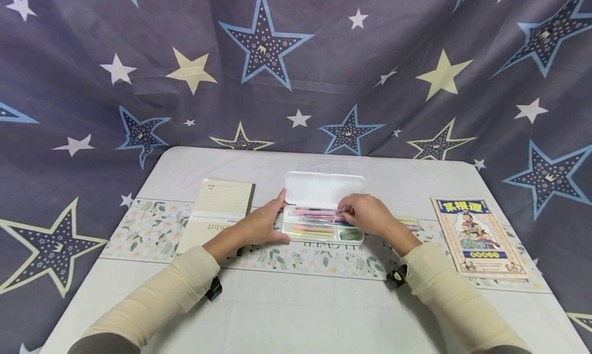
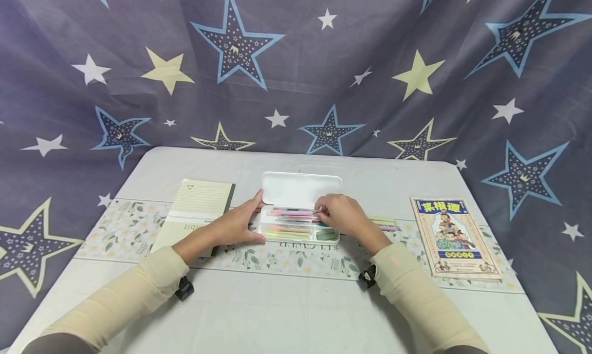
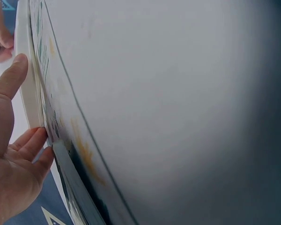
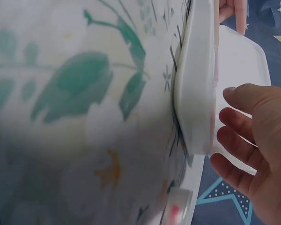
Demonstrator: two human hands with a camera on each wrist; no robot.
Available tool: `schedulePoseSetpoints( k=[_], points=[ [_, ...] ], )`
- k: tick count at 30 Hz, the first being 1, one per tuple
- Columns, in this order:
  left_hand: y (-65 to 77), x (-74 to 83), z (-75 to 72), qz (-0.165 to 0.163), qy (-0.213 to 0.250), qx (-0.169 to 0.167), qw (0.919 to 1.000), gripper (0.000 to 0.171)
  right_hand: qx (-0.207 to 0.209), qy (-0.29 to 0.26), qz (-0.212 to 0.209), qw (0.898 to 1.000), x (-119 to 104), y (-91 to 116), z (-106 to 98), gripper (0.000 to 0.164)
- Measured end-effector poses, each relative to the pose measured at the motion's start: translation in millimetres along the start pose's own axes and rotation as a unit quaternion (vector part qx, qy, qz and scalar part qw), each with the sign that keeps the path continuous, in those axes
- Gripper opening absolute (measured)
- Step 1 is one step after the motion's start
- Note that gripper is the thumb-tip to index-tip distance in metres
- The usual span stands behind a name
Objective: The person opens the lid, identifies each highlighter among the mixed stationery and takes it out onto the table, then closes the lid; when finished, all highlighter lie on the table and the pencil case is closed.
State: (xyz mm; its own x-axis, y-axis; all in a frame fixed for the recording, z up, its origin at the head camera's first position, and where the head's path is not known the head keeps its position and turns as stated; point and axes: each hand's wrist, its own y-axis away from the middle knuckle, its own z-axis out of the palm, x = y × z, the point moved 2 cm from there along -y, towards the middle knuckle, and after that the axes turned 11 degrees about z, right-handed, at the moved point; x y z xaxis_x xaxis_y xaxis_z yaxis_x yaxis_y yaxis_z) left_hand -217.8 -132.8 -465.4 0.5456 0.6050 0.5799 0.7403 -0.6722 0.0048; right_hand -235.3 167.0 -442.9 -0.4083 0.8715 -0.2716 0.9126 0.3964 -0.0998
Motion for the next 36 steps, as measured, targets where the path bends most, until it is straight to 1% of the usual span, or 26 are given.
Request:
schedulePoseSetpoints(
  k=[13, 18, 23, 29, 36],
  points=[
    [-1.3, -0.7, 2.0, 0.007, -0.005, -0.001, 1.0000, 0.136, -0.008, 0.024, -0.045, 0.999, -13.5, -7.7, 7.6, 0.004],
    [-1.1, -0.6, 2.0, 0.004, -0.006, -0.002, 1.0000, 0.137, -0.014, 0.028, -0.043, 0.999, -16.2, -9.7, 10.3, 0.004],
    [-0.9, 0.5, 0.1, 0.003, -0.004, -0.001, 1.0000, 0.136, -0.007, 0.022, -0.041, 0.999, -18.8, -11.5, 11.2, 0.004],
    [-0.3, 0.3, 0.1, 0.001, -0.004, -0.002, 1.0000, 0.136, -0.002, 0.020, -0.061, 0.998, -24.6, -13.4, 12.9, 0.002],
    [0.2, 1.0, -0.2, 0.003, -0.001, 0.002, 1.0000, 0.135, -0.024, 0.026, -0.054, 0.998, -30.9, -15.1, 12.4, 0.007]
  ],
)
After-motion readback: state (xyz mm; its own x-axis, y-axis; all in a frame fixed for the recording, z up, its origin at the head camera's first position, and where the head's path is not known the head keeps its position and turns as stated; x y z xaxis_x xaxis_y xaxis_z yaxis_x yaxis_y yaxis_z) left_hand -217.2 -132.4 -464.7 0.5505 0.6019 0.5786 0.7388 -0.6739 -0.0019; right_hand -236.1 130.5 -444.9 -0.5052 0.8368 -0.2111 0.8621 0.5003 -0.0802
